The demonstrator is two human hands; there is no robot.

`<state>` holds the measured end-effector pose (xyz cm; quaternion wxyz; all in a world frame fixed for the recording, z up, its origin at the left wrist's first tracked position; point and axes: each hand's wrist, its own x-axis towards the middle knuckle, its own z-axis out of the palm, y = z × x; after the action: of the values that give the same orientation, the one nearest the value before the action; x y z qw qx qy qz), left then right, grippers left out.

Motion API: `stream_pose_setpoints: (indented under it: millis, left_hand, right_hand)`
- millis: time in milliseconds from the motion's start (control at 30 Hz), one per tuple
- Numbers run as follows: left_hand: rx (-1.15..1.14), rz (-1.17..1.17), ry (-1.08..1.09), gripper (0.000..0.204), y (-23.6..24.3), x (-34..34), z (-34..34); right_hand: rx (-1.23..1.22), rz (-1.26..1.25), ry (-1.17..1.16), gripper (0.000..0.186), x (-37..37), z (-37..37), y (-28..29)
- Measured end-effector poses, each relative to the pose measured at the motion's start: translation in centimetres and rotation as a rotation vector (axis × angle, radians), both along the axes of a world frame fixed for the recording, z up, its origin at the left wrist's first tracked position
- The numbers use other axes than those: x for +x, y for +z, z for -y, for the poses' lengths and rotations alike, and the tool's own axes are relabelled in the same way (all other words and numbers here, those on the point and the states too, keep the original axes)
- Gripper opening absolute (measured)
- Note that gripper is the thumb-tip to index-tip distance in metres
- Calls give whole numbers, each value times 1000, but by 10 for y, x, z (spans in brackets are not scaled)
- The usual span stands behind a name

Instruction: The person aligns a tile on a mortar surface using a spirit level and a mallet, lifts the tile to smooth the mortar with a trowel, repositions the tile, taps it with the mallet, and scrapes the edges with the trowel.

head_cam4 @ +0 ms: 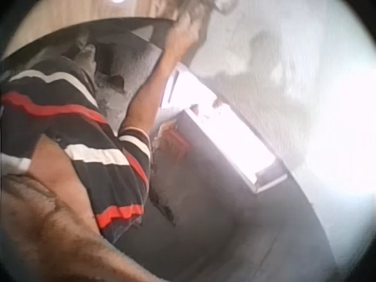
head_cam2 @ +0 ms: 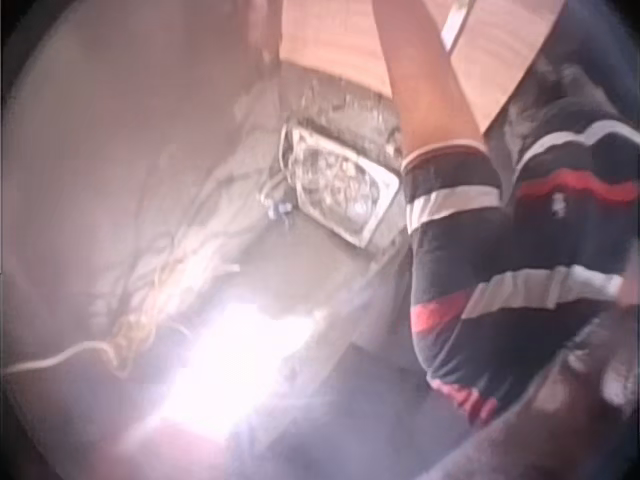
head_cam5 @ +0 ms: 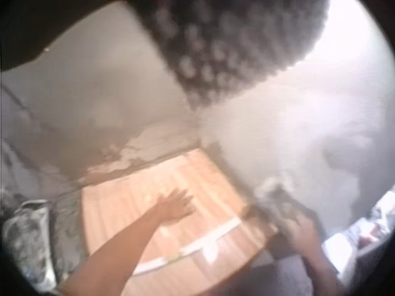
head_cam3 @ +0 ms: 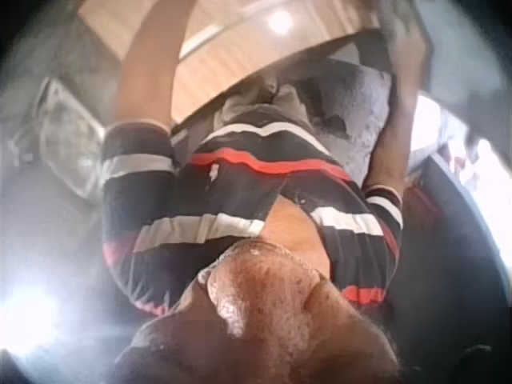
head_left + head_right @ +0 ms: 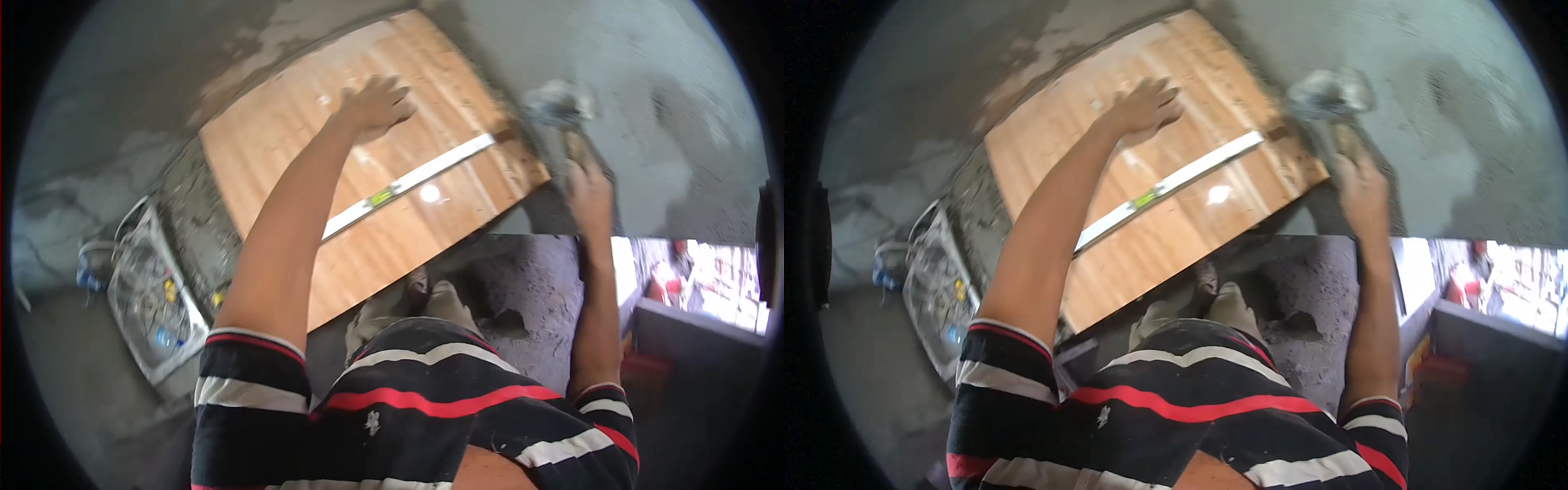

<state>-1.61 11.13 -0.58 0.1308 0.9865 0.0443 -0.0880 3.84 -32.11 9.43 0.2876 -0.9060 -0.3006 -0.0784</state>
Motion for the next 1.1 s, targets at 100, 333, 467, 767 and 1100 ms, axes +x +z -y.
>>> stream_pose_setpoints:
  millis: [100, 333, 467, 767, 1100]
  left_hand:
    - [-332, -162, 29, 76, 40, -13, -55]
    - [-30, -48, 183, 76, 40, -151, -97]
    - [124, 1, 238, 76, 15, -193, -79]
    - [224, 214, 239, 70, -30, -231, -70]
    - [263, 211, 336, 78, -28, -232, -66]
  right_hand:
    - [221, -339, -124, 39, -30, 4, 15]
    - [441, -385, -125, 43, -42, -1, -6]
    - [409, -419, -116, 43, -48, -34, 4]
    - [160, -152, 82, 48, 12, -59, 23]
    - [7, -164, 403, 47, 36, -188, 31]
